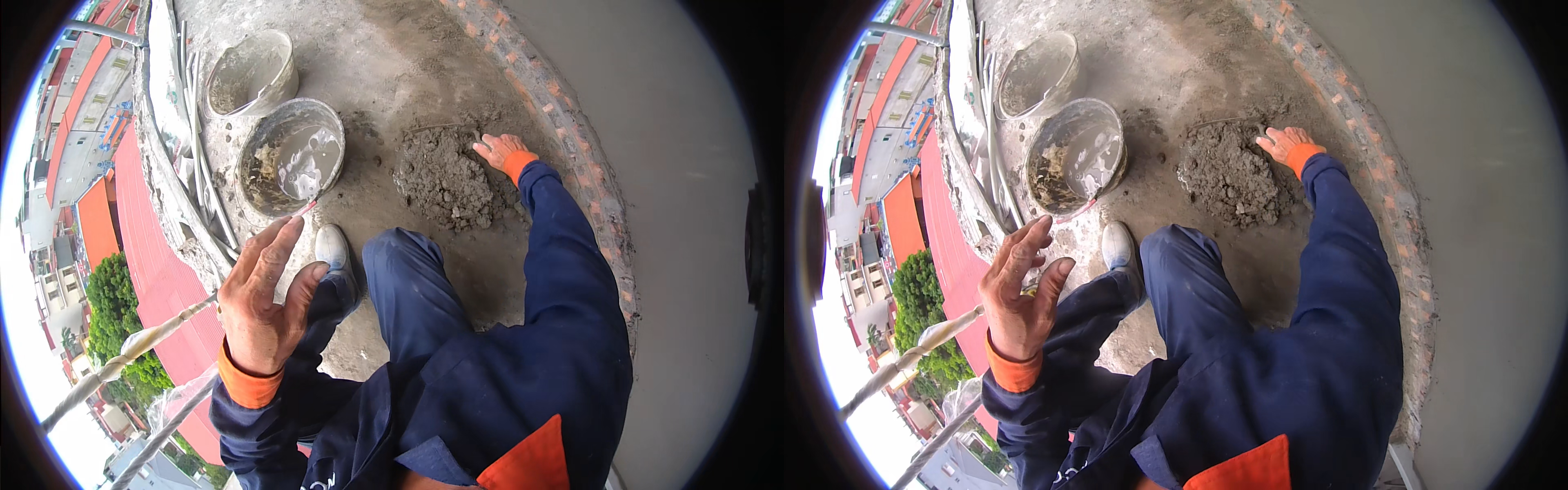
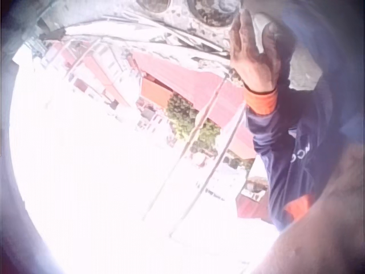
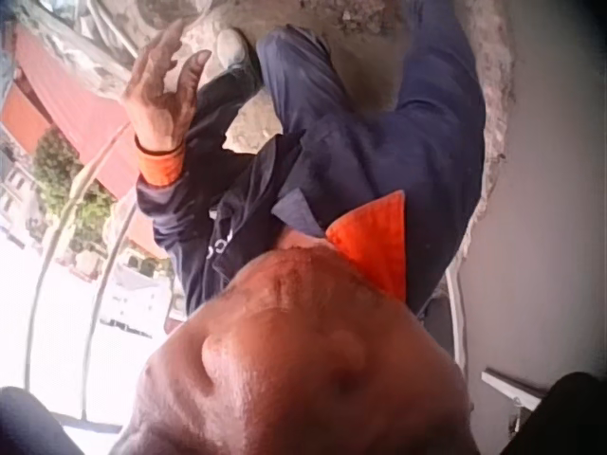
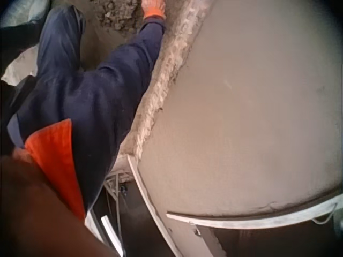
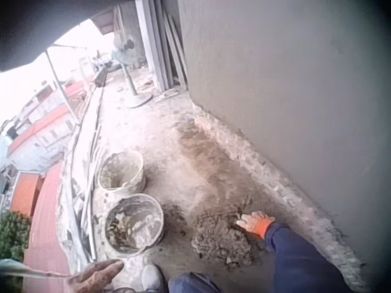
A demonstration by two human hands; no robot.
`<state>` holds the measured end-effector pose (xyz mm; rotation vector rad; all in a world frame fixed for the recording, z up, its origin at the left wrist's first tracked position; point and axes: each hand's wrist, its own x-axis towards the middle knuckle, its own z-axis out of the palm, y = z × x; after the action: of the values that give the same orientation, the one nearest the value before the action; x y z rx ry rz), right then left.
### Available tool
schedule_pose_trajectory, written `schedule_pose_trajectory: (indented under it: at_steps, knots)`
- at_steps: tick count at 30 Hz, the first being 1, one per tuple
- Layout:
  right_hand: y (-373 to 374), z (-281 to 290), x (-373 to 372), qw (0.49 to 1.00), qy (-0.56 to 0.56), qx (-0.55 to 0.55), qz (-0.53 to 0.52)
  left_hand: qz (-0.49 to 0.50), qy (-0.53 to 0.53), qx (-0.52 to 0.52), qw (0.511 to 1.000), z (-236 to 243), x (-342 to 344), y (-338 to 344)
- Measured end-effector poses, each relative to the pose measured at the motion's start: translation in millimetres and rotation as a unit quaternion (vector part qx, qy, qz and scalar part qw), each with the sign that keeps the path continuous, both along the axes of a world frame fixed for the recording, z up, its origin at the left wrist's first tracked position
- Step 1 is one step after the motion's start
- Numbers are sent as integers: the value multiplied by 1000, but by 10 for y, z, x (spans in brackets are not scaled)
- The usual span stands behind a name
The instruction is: The person applies wet plaster to the top and sides of a low wall or ledge at a construction site using a trowel and a long straight-edge guide. The person scoops plaster from a bucket, spreads it onto the surface, and uses the guide to level the edges.
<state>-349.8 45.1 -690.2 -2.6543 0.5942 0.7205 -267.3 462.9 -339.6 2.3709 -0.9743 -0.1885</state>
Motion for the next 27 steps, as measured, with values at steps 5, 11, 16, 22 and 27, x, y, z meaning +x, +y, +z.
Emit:
schedule_pose_trajectory:
  at_steps: [5, 11, 16, 22, 27]
  knots:
    - [-21, 201, -713, 998, -43, -47, -21, -20, 10, -26, 999, 57, 96, -133]
    - [-509, -68, -281, 940, -49, -121, -314, -52, 3, -2, 999, 41, 100, -305]
    - [147, 88, -477, 978, 7, 14, -207, -72, 0, 11, 997, -27, 20, -378]
    - [661, 243, -1440, 975, -48, -1, -218, -76, 4, 1, 997, -115, 43, -387]
    - [758, -508, -2380, 812, -221, -85, -533, -88, -1, 1, 996, -143, 75, -407]
